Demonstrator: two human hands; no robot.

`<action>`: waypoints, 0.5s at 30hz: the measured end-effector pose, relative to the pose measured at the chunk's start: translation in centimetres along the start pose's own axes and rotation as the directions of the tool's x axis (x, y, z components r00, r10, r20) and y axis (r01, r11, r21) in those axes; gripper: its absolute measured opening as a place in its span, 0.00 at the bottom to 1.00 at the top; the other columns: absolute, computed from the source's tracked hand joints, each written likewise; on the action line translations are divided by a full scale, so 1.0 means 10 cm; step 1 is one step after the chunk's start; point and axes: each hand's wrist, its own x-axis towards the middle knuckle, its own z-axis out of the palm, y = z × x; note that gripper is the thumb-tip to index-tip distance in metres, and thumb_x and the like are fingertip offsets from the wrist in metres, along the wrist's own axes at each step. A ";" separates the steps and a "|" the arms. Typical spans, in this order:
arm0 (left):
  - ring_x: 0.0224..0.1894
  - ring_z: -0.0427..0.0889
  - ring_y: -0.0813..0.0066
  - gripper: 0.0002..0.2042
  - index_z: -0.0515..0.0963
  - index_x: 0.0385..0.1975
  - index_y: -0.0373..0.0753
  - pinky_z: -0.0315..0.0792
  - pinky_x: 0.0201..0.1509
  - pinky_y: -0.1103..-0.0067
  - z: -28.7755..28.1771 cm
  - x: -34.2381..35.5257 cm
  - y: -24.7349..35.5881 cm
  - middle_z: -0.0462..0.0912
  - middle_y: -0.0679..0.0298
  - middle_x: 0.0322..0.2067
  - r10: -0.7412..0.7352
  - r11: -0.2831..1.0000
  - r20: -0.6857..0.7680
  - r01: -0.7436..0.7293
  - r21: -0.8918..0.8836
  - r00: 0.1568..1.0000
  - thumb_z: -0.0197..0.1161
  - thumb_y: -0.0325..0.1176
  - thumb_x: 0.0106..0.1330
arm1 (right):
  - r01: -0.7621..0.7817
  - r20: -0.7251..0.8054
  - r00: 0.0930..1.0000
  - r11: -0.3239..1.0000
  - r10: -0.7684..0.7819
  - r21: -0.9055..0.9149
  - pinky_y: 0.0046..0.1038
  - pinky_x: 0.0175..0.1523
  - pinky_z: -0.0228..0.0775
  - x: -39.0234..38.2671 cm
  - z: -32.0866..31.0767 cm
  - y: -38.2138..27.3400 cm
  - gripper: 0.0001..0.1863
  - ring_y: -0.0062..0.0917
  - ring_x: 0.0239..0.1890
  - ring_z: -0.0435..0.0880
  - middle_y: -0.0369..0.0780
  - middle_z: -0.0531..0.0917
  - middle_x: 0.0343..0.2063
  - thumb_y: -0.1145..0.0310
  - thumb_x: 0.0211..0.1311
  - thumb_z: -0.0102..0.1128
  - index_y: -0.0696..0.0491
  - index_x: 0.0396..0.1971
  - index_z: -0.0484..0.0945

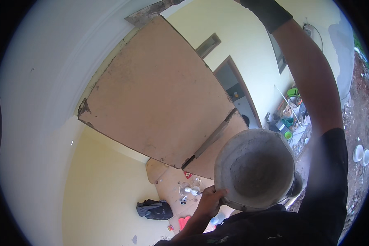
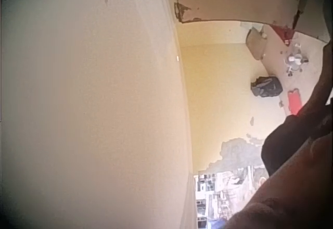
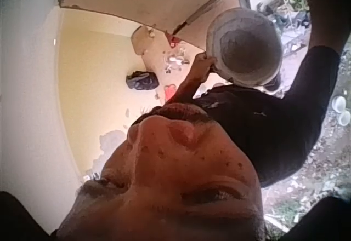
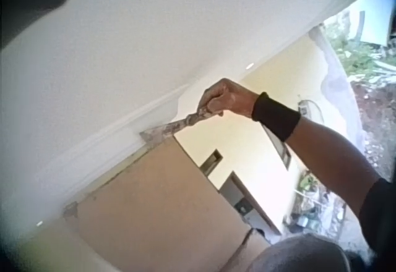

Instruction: Applying and smoothing plaster on a wall surface using a trowel and scraper.

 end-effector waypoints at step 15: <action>0.42 0.84 0.63 0.15 0.73 0.47 0.22 0.77 0.49 0.71 0.01 -0.13 0.19 0.82 0.50 0.42 0.005 0.998 0.040 -0.008 0.062 0.999 0.58 0.23 0.62 | -0.361 -0.012 0.891 0.691 0.455 -0.626 0.20 0.30 0.73 -0.54 1.20 -1.59 0.13 0.16 0.24 0.79 0.38 0.83 0.25 0.66 0.54 0.65 0.59 0.36 0.85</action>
